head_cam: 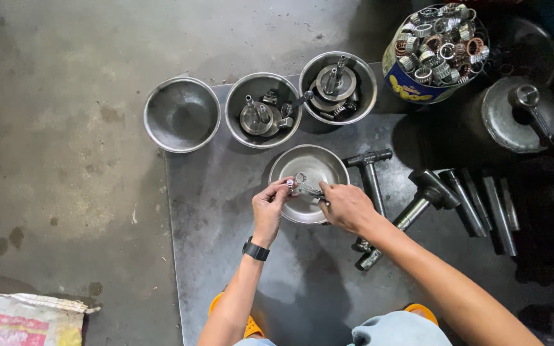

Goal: The person uses pliers to manipulate a small metal part over a bowl, then wipes a cylindrical metal component with a dark cloth. They walk through a cluttered workshop, briefly use a screwdriver on a part, and continue handling small mechanical components.

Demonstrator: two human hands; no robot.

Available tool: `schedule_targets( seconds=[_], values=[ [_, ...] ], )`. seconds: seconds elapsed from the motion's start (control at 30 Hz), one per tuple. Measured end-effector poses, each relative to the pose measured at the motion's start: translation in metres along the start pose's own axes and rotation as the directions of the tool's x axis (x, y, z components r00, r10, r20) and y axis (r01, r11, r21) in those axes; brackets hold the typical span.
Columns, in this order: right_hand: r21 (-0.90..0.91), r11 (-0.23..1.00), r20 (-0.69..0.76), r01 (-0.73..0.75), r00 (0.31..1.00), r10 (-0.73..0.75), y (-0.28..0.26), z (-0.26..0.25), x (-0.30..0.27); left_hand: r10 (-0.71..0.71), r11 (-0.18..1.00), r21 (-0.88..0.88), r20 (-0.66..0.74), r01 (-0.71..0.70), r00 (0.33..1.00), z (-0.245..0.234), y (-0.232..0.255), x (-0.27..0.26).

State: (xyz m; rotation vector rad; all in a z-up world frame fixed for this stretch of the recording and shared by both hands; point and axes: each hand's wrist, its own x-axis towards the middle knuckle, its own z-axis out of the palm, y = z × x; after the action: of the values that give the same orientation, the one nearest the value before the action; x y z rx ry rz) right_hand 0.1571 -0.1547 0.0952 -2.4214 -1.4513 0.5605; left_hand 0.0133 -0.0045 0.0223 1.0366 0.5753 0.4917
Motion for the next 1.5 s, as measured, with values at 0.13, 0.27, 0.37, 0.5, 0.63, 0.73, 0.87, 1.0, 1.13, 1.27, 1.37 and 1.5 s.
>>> schedule_targets(
  seconds=[0.13,0.27,0.37,0.5,0.63,0.73,0.87,1.0,1.13,1.27,1.37,1.5],
  values=[
    [-0.074,0.995,0.166,-0.071,0.983,0.082,-0.014,-0.009,0.011,0.036,0.999,0.034,0.028,-0.037,0.999,0.001,-0.002,-0.002],
    [-0.099,0.992,0.186,-0.072,0.979,0.09,-0.009,0.0,0.013,0.085,0.992,0.092,0.049,-0.089,0.995,0.002,-0.007,-0.003],
    [-0.098,0.993,0.186,-0.058,0.98,0.076,-0.003,0.005,0.015,0.103,0.988,0.107,0.051,-0.108,0.993,0.003,-0.01,-0.002],
    [-0.078,0.992,0.274,-0.099,0.955,0.117,-0.005,0.007,0.019,0.152,0.981,0.116,0.03,-0.154,0.988,0.003,-0.023,-0.001],
    [-0.028,0.991,0.262,-0.127,0.956,0.13,-0.006,0.012,0.018,0.183,0.966,0.192,-0.049,-0.171,0.982,0.009,-0.023,-0.007],
    [0.004,0.993,0.197,-0.116,0.974,0.113,-0.005,0.016,0.017,0.199,0.964,0.188,-0.049,-0.187,0.979,0.011,-0.018,-0.009],
    [0.016,0.999,0.126,-0.046,0.991,0.044,-0.007,0.016,0.019,0.263,0.945,0.222,-0.082,-0.24,0.961,0.014,-0.011,-0.008],
    [0.013,0.997,0.133,-0.08,0.988,0.078,-0.01,0.015,0.02,0.287,0.917,0.314,-0.091,-0.246,0.953,0.019,-0.002,-0.01],
    [0.01,1.0,0.022,0.014,1.0,-0.014,-0.006,0.023,0.018,0.258,0.933,0.287,-0.111,-0.218,0.96,0.018,-0.001,-0.011],
    [0.005,1.0,0.056,-0.006,0.998,0.006,-0.012,0.017,0.021,0.304,0.922,0.288,-0.13,-0.257,0.944,0.019,-0.002,-0.01],
    [-0.008,0.999,0.085,-0.033,0.996,0.033,-0.014,0.016,0.02,0.276,0.931,0.291,-0.166,-0.221,0.947,0.019,-0.005,-0.01],
    [-0.001,0.999,-0.031,0.04,0.999,-0.04,-0.012,0.022,0.019,0.285,0.926,0.309,-0.189,-0.218,0.94,0.017,-0.011,-0.007]
  ],
)
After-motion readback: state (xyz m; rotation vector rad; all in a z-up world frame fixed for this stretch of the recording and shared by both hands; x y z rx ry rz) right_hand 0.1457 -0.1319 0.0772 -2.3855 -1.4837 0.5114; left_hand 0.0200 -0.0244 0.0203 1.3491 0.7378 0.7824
